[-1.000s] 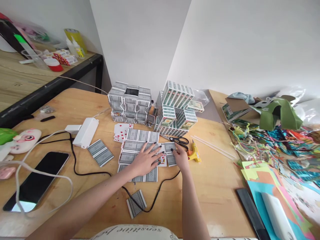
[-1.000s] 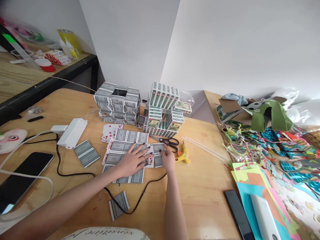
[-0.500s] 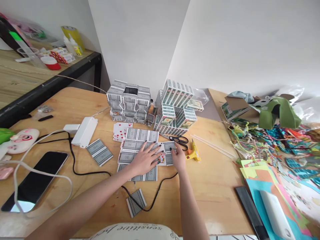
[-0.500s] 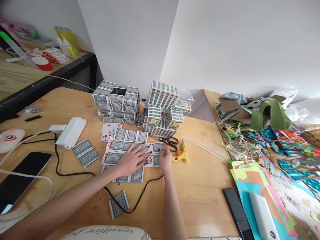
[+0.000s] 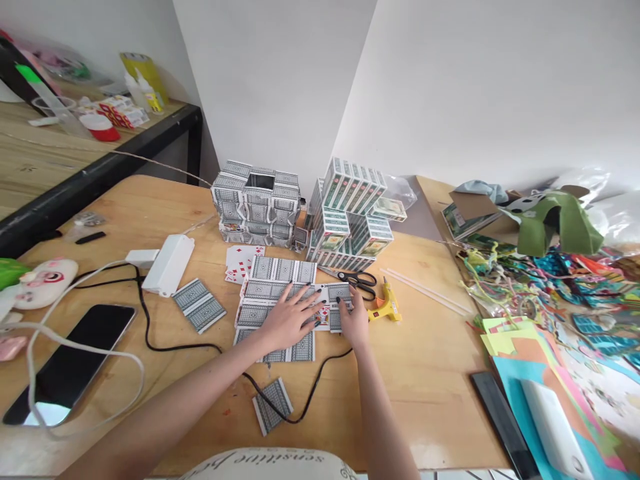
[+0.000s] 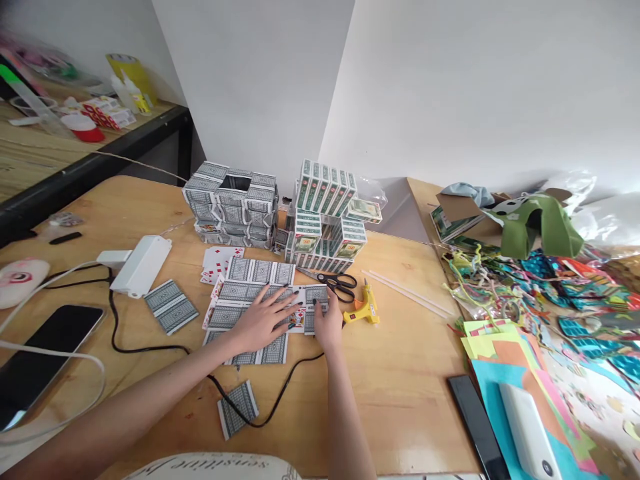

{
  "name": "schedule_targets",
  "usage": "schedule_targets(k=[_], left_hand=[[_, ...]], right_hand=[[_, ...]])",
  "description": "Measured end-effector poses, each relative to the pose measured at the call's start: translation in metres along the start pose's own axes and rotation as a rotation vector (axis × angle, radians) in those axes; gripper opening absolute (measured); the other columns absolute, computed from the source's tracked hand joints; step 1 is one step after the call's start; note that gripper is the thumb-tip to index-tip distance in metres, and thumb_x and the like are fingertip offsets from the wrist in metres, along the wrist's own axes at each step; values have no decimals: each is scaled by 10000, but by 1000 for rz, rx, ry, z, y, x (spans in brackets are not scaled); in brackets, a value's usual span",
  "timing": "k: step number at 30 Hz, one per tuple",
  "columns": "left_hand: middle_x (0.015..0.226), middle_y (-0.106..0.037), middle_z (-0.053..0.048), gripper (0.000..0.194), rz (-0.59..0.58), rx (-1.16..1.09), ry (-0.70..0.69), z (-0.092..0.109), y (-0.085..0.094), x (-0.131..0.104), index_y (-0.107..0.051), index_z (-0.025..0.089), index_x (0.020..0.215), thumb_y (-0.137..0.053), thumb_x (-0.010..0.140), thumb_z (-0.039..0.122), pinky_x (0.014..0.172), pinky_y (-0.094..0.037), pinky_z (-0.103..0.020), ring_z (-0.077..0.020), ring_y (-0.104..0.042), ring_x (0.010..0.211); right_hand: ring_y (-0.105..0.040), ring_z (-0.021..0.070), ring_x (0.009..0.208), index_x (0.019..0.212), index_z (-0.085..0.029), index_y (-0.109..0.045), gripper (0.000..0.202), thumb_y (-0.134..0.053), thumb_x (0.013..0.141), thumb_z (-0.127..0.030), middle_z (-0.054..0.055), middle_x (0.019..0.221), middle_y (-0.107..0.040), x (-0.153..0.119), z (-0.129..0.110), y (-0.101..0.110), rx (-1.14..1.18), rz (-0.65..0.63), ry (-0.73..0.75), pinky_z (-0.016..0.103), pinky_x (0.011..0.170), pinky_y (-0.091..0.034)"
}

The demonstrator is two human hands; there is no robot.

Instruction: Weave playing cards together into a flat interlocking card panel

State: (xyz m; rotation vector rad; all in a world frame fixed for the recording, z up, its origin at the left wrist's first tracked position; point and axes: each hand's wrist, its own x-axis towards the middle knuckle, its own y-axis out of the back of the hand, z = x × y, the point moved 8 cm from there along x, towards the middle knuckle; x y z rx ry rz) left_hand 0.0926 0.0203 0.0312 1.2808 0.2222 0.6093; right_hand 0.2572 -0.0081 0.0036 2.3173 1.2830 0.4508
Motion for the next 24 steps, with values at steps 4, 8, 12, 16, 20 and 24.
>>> schedule_targets(k=[4,8,12,16,20,24], left_hand=[[1418,-381,28,437,-6,-1,1,-1,0,0,-388,326,1326,-311,908,427,1092,-90,-510,-230,-240,1342],[1411,-393,30,426,-3,1,-7,0,1,-1,-404,328,1315,-305,911,422,1094,-83,-505,-221,-244,1341],[1407,-400,26,422,9,1,-7,0,3,-2,-414,326,1309,-311,910,420,1097,-70,-503,-217,-248,1339],[1398,-414,18,422,9,-22,2,0,3,-1,-420,318,1306,-337,903,416,1096,-84,-510,-223,-257,1335],[1386,-432,8,424,20,-87,20,-3,5,-1,-422,314,1305,-378,892,396,1094,-100,-521,-226,-271,1330],[1329,-498,29,355,2,-211,8,-6,7,-2,-508,338,1221,-415,880,362,1094,-106,-527,-211,-311,1312]], right_hand=[[-611,240,935,1157,-161,-502,428,-498,756,-312,117,1048,-648,2,5,1,35,26,-61,374,810,-469],[-620,217,729,1062,-166,-545,377,-526,721,-324,67,844,-674,4,8,4,60,63,-125,343,696,-479],[-605,201,691,1005,-179,-541,328,-517,727,-351,49,821,-661,7,6,4,41,86,-125,321,669,-465],[-614,206,730,1013,-175,-507,359,-516,744,-413,69,862,-662,11,5,3,-8,60,-92,317,676,-459],[-637,228,747,1043,-161,-497,390,-499,771,-440,89,853,-680,15,8,-1,-24,-3,-108,330,665,-466],[-644,237,822,1098,-167,-526,386,-493,788,-395,97,933,-689,15,5,-1,-32,-35,-60,350,722,-479]])
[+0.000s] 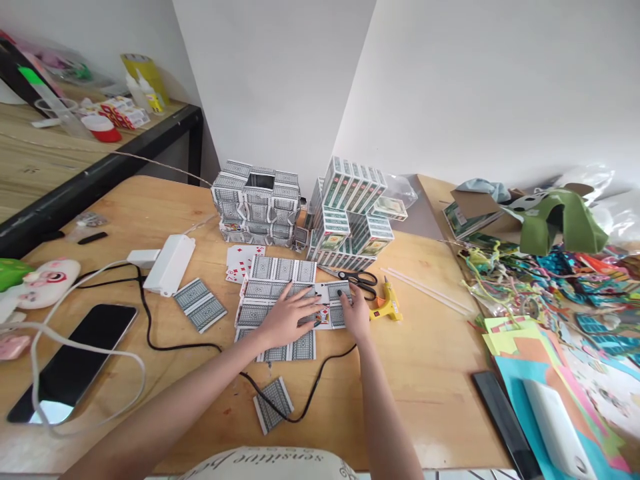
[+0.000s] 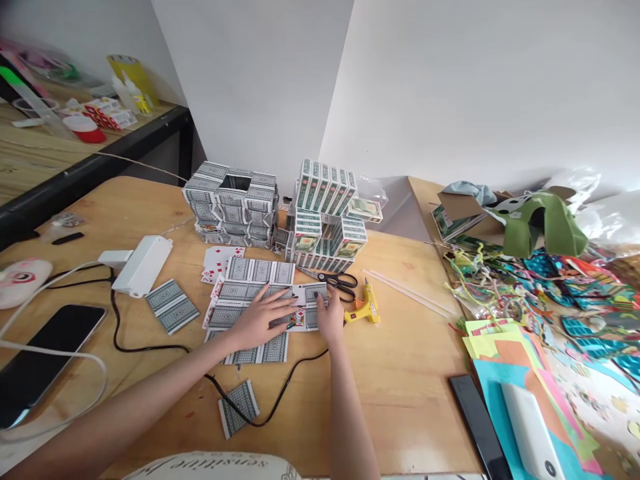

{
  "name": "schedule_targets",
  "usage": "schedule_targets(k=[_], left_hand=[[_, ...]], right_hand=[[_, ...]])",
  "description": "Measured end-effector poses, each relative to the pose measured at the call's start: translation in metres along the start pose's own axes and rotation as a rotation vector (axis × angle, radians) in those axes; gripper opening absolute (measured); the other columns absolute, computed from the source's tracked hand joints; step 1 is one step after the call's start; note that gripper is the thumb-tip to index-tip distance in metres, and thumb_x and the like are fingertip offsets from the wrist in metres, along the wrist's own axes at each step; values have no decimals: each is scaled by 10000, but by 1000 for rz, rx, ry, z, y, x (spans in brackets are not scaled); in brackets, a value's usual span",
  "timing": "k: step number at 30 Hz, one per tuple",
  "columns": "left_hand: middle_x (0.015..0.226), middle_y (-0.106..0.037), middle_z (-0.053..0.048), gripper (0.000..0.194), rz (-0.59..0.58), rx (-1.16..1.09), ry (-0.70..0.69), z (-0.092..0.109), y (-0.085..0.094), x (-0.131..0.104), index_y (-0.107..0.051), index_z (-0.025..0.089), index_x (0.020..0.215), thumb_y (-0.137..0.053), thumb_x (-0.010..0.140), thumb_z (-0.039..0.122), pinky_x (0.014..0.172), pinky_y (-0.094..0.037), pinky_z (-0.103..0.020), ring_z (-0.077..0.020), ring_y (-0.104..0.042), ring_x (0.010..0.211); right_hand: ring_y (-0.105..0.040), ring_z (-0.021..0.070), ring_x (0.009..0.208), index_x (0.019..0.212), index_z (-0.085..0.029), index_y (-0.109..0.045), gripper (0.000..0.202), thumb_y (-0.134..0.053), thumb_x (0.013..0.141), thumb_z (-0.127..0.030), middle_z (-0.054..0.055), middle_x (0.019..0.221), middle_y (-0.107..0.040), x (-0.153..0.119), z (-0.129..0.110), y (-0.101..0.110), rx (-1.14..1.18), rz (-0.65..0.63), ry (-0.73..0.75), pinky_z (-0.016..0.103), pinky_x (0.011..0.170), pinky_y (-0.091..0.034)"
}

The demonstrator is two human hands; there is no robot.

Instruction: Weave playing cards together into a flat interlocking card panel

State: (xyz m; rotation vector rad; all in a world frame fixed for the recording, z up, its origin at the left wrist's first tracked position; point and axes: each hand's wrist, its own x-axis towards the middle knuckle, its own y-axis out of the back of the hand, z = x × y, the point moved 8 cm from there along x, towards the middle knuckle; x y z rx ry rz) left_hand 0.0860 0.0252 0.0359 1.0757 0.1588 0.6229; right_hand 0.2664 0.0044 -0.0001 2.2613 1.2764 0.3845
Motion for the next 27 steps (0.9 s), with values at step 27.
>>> schedule_targets(k=[27], left_hand=[[1374,-435,-110,585,65,-19,26,9,-18,15,-429,167,1278,-558,772,431,1104,-193,-481,-250,-332,1303]], right_hand=[[-654,234,801,1022,-167,-612,333,-497,775,-359,81,922,-707,1,-5,-6,97,-66,1,337,697,-505]])
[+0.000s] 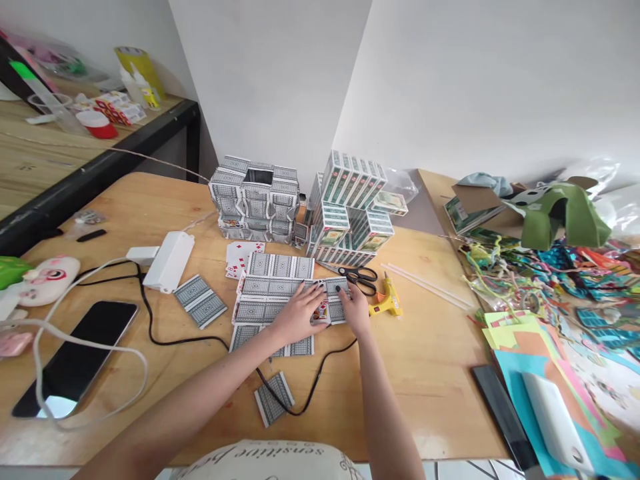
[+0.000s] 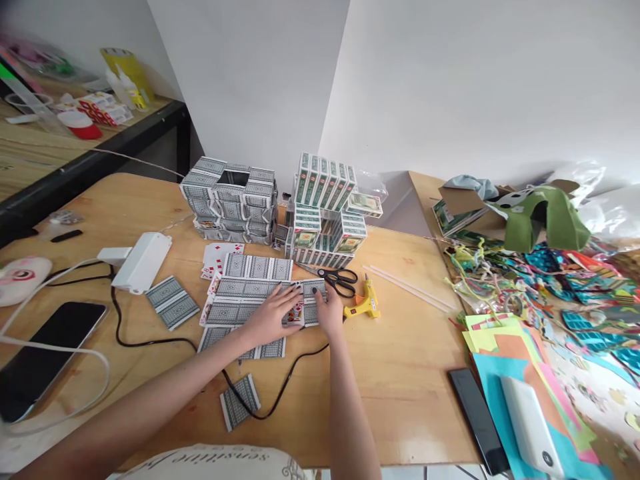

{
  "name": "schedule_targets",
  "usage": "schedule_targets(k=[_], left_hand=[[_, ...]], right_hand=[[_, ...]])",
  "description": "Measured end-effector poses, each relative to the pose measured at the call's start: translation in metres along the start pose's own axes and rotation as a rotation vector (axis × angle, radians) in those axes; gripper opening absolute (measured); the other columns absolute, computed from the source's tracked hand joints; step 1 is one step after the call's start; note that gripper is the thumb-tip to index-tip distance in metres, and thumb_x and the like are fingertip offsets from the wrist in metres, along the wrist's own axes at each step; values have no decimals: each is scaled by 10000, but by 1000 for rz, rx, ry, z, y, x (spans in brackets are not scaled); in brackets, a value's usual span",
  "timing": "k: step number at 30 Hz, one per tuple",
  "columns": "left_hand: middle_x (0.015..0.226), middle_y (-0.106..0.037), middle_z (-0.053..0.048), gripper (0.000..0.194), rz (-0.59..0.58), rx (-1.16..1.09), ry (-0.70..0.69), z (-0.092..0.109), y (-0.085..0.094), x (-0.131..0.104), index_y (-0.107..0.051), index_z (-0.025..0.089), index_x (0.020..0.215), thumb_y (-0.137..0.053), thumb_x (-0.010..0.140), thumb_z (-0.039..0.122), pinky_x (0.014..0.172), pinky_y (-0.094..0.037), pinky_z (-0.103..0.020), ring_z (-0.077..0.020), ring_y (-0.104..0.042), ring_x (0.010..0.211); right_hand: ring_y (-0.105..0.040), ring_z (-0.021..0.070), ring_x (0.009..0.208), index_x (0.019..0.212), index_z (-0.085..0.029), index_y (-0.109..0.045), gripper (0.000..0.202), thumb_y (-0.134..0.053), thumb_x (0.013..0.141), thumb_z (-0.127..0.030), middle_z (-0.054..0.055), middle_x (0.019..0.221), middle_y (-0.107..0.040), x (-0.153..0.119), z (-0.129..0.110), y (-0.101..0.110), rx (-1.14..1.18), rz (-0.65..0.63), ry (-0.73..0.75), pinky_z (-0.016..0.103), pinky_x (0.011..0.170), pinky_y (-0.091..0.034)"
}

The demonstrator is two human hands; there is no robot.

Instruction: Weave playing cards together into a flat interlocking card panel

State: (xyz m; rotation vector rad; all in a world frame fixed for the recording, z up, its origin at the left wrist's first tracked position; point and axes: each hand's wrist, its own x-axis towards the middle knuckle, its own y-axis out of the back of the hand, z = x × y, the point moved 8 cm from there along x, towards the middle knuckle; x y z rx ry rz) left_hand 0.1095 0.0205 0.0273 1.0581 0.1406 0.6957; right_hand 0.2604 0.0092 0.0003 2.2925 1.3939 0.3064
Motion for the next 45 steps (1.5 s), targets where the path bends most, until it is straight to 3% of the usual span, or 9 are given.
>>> schedule_targets(k=[5,19,26,31,41,45], left_hand=[[1339,-472,-115,675,8,-32,27,-1,3,1,-350,158,1313,-605,738,403,1111,-199,-456,-247,-352,1288],[1343,-472,-120,598,-2,14,-7,-1,-1,0,-383,175,1294,-539,792,461,1098,-195,-476,-248,-343,1299],[1336,-469,-158,596,-6,37,-27,2,-1,-2,-409,126,1280,-512,810,477,1098,-196,-482,-262,-344,1297],[1347,-466,-120,571,9,10,-22,1,1,-2,-410,161,1280,-507,815,477,1102,-195,-485,-258,-341,1299],[1353,-457,-121,619,36,-24,-11,-1,1,-2,-387,162,1301,-554,788,466,1104,-207,-491,-257,-347,1295],[1353,-455,-139,634,19,-3,-13,-1,-1,-1,-398,136,1296,-563,781,467,1103,-213,-489,-263,-347,1295]], right_hand=[[-655,231,822,1039,-164,-604,339,-496,775,-346,82,937,-705,0,2,-2,-3,-13,-19,332,714,-503],[-651,230,797,1002,-176,-597,302,-485,772,-335,79,894,-703,-2,3,3,-96,94,-2,333,717,-485],[-639,239,846,1036,-192,-588,315,-471,778,-329,72,926,-696,1,-6,-3,-140,20,28,352,759,-470],[-635,258,833,1029,-163,-594,328,-468,778,-332,106,930,-688,-3,2,5,-191,105,-46,363,742,-465],[-640,235,800,950,-170,-590,284,-494,768,-365,92,907,-693,-6,7,7,-58,173,-58,325,708,-472],[-641,227,800,958,-179,-579,283,-496,768,-372,81,897,-691,-4,7,3,-27,141,-41,314,702,-471]])
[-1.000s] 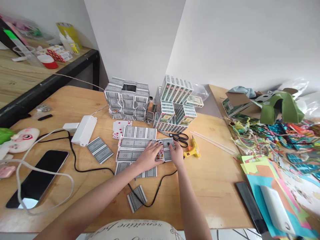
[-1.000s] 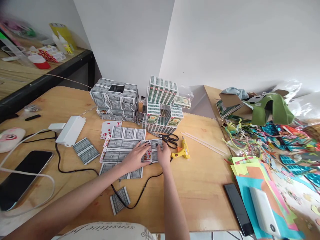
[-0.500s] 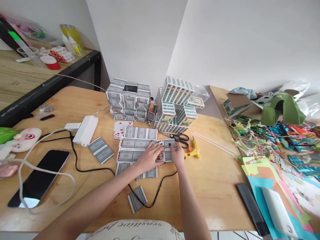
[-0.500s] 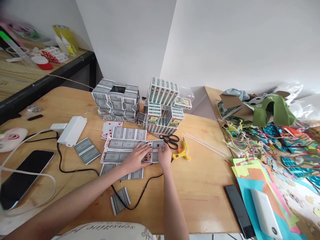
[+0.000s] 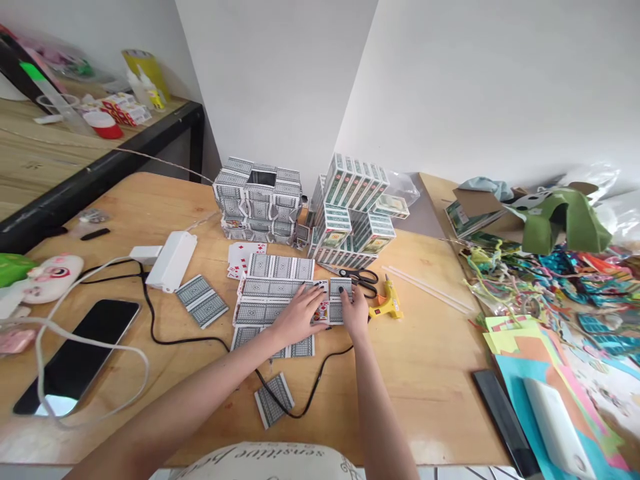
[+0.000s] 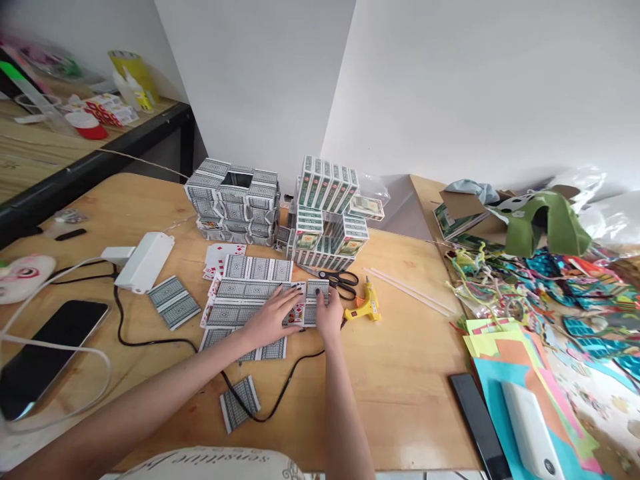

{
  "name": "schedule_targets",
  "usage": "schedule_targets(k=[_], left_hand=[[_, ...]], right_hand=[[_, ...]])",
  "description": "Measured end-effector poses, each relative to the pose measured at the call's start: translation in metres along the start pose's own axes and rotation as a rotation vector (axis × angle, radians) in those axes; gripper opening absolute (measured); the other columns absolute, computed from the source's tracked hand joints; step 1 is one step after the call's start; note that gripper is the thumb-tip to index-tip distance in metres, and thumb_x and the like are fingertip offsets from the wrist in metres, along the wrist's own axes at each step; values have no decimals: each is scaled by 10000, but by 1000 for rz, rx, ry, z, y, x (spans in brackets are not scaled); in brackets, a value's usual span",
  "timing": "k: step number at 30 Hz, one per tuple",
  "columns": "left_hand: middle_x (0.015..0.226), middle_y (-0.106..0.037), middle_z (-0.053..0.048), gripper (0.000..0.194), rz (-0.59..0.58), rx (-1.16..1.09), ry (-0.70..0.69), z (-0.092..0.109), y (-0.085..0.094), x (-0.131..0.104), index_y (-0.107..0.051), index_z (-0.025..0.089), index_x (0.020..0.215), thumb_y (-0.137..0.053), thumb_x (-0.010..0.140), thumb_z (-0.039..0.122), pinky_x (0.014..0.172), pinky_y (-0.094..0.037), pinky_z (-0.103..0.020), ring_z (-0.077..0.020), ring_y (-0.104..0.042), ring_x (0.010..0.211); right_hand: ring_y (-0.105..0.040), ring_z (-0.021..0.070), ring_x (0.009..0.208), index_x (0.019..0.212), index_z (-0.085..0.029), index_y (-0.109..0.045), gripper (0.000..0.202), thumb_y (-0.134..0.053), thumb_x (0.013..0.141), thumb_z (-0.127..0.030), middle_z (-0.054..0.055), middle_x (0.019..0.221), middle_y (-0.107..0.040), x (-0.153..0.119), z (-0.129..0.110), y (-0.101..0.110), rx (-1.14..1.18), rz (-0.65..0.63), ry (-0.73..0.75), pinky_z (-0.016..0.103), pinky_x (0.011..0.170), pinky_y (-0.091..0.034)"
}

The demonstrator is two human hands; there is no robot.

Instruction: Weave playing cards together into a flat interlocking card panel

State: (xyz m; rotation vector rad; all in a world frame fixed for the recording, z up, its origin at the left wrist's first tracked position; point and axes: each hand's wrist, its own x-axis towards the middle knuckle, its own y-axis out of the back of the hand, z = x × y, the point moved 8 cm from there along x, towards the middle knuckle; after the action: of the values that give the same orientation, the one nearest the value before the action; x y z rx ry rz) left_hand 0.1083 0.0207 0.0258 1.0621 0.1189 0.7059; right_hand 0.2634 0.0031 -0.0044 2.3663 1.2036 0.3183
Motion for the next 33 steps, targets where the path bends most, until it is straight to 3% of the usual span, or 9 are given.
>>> schedule_targets(k=[5,14,25,33], left_hand=[[1355,-449,-152,630,-3,16,3,-1,-1,0,-416,120,1280,-582,770,451,1105,-208,-486,-262,-351,1292],[1333,-472,-160,611,1,39,1,0,0,-1,-429,119,1271,-586,769,430,1099,-225,-483,-263,-374,1279],[1332,-475,-151,610,29,17,-1,0,2,-1,-425,136,1276,-570,774,453,1094,-241,-490,-261,-382,1274],[1321,-486,-151,609,29,6,-2,1,4,-1,-435,141,1261,-590,757,446,1094,-244,-491,-264,-397,1263]], right_hand=[[-637,222,788,1004,-171,-575,310,-491,769,-355,81,908,-687,1,0,-7,-27,-42,6,312,703,-462],[-632,255,780,918,-158,-610,260,-486,761,-325,104,841,-692,-6,4,2,-172,85,-66,312,657,-436],[-634,240,837,969,-152,-579,289,-468,768,-328,113,911,-683,-8,10,1,-66,64,-79,314,722,-449],[-632,238,798,950,-139,-621,314,-465,777,-349,117,876,-693,-12,0,4,-78,62,-22,311,704,-451]])
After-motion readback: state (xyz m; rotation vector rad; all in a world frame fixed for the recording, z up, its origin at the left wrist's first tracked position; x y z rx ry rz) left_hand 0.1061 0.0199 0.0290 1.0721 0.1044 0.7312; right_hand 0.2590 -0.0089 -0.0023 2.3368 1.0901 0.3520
